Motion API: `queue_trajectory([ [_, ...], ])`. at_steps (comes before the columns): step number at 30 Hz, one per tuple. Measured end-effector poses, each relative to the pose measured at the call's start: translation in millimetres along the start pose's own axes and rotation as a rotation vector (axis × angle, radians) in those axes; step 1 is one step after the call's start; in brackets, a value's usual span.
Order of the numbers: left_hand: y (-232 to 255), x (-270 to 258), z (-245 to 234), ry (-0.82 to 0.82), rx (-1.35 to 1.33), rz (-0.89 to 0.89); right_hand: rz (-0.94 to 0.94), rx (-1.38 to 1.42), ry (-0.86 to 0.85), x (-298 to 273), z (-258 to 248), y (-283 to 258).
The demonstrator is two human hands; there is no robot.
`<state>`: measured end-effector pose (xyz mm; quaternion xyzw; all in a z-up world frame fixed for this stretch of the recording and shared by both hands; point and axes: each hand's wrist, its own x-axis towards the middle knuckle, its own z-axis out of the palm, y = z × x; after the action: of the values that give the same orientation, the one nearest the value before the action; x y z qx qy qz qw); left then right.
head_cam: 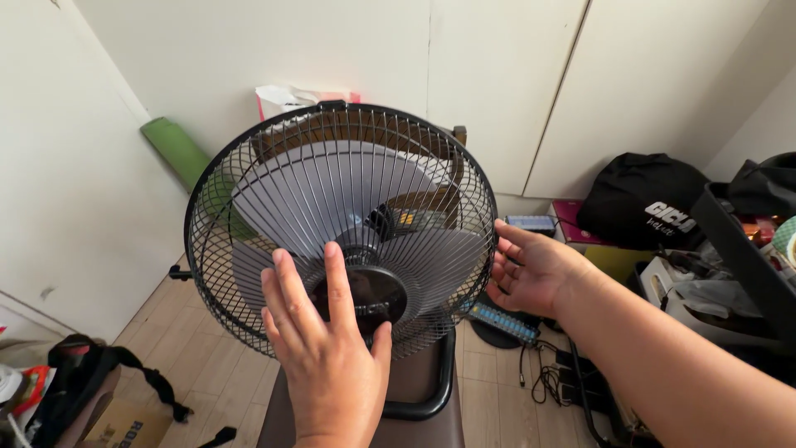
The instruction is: The person disassembles a table fan by removing the front grille, fan blades, and rear grille. They then use a screwdriver to loosen screws on the fan motor housing. The removed parts are placed on a nearby workbench.
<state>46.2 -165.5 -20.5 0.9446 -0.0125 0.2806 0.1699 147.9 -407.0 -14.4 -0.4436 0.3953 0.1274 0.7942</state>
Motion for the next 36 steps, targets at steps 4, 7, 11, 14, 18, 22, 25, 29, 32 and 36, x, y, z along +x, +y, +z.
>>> queue_trajectory([
  [4, -1, 0, -1, -0.012, 0.019, 0.02, 0.027, -0.001, -0.04, -4, -1, -5],
  [7, 0, 1, -3, -0.015, 0.025, 0.017, 0.018, -0.047, -0.063, -6, 0, -8],
  [11, 1, 0, -4, -0.009, 0.025, 0.017, -0.047, -0.088, -0.012, 0, -3, -6],
  [14, 3, -1, -5, -0.017, 0.02, 0.006, -0.088, -0.107, -0.021, 12, -5, -5],
  [18, 2, -3, -6, -0.002, -0.015, 0.014, -0.18, -0.199, -0.035, 33, -12, -5],
  [22, 1, -5, -5, 0.009, -0.02, 0.036, -0.338, -0.436, -0.029, 46, -18, -12],
  [25, 3, -5, -6, 0.011, -0.017, 0.05, -0.387, -0.569, 0.033, 54, -20, -19],
  [29, 4, -6, -6, 0.0, -0.015, 0.027, -0.341, -0.488, 0.042, 68, -25, -14],
  [32, 3, -5, -5, -0.015, -0.006, 0.018, -0.23, -0.248, 0.044, 81, -32, -7],
  [36, 0, -7, -7, 0.004, -0.002, 0.061, -0.093, -0.013, -0.028, 93, -36, -5],
])
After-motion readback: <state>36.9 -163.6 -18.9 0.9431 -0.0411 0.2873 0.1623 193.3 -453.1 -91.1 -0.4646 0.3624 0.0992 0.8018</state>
